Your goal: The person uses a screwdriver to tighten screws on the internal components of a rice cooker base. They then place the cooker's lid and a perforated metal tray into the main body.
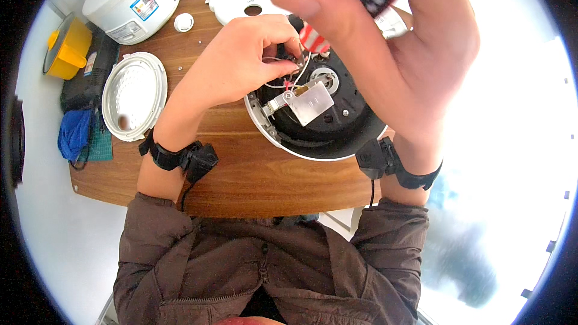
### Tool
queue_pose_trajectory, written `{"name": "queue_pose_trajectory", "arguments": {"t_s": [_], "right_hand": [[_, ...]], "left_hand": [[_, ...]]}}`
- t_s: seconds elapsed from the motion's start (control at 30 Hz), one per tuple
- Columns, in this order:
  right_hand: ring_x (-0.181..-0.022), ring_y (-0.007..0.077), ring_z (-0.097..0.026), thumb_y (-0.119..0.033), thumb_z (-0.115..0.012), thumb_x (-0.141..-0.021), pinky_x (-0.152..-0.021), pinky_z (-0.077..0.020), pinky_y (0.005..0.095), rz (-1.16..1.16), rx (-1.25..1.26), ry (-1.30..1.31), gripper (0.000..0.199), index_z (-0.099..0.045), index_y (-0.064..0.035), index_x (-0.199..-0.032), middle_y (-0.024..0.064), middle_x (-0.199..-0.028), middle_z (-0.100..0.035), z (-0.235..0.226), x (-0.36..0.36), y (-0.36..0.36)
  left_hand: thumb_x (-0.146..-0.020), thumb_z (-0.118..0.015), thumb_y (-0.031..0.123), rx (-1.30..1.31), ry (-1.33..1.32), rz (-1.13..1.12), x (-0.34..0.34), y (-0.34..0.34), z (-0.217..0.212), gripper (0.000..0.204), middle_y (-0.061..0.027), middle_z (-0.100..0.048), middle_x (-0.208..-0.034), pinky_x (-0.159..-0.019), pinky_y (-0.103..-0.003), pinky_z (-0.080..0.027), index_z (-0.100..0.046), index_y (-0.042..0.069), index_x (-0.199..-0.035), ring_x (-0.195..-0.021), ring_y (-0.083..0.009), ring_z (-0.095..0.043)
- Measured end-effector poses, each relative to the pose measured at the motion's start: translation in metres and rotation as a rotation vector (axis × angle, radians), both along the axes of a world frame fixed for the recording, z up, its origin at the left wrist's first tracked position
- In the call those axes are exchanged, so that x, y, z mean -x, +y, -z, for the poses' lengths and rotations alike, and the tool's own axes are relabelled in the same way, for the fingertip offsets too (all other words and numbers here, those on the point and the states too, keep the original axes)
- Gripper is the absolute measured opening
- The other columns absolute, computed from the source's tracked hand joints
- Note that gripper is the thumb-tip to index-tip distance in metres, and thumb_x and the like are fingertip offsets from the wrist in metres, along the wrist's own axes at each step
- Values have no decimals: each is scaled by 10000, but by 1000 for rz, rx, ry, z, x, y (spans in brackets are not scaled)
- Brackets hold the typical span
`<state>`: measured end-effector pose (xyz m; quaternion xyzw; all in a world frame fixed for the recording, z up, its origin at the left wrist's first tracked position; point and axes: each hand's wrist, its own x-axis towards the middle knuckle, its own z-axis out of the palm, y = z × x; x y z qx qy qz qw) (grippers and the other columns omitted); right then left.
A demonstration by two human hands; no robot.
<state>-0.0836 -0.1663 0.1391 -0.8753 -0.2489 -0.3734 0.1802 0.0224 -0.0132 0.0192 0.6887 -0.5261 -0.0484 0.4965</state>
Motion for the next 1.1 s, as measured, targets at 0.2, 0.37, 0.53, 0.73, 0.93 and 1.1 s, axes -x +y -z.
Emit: {"name": "queue_pose_trajectory", "arguments": {"t_s": [0.2,0.37,0.53,0.73,0.93,1.1], "right_hand": [[-886,208,-654,-283,-637,-965,-799,-518,303,73,-58,42,589,-513,84,-1409,136,-1074,-676,-13,-12,26],[-883,218,-661,-162,-760,-832,-830,-530,336,439,-146,17,622,-564,10,-1397,133,-1132,-689,-27,-12,28],[-990,210,-644,16,-690,-823,-869,-528,342,384,258,272,595,-574,-35,-1405,135,-1099,-656,-38,-2,33],[-843,186,-638,-50,-793,-792,-800,-506,333,601,484,393,620,-591,-46,-1379,75,-928,-643,-55,13,52],[-920,200,-679,-187,-750,-900,-817,-534,330,577,202,470,489,-604,-88,-1356,85,-972,-679,-60,6,70],[-977,159,-699,-253,-688,-1008,-813,-588,276,520,310,201,439,-598,-219,-1436,39,-1032,-696,-34,23,0]], "left_hand": [[-778,-778,37,-5,-35,-2,-3,4,2,176,-87,-621,-802,-626,-342,-454,-700,6,-933,-657,-203,-548],[-783,-782,53,-4,-57,13,-6,1,6,212,-94,-640,-845,-669,-355,-475,-701,25,-977,-717,-222,-584],[-796,-778,62,-31,-17,-12,-8,10,6,207,-107,-666,-892,-732,-368,-498,-697,23,-982,-791,-268,-629],[-802,-772,62,-47,-17,11,-8,7,5,198,-116,-684,-925,-779,-378,-519,-703,21,-983,-848,-293,-657],[-797,-774,63,-55,-28,1,-10,11,8,202,-119,-693,-938,-792,-387,-527,-710,24,-985,-869,-294,-668],[-794,-782,76,-62,-14,16,-8,8,4,206,-112,-703,-950,-782,-371,-526,-728,35,-989,-868,-279,-670]]}}
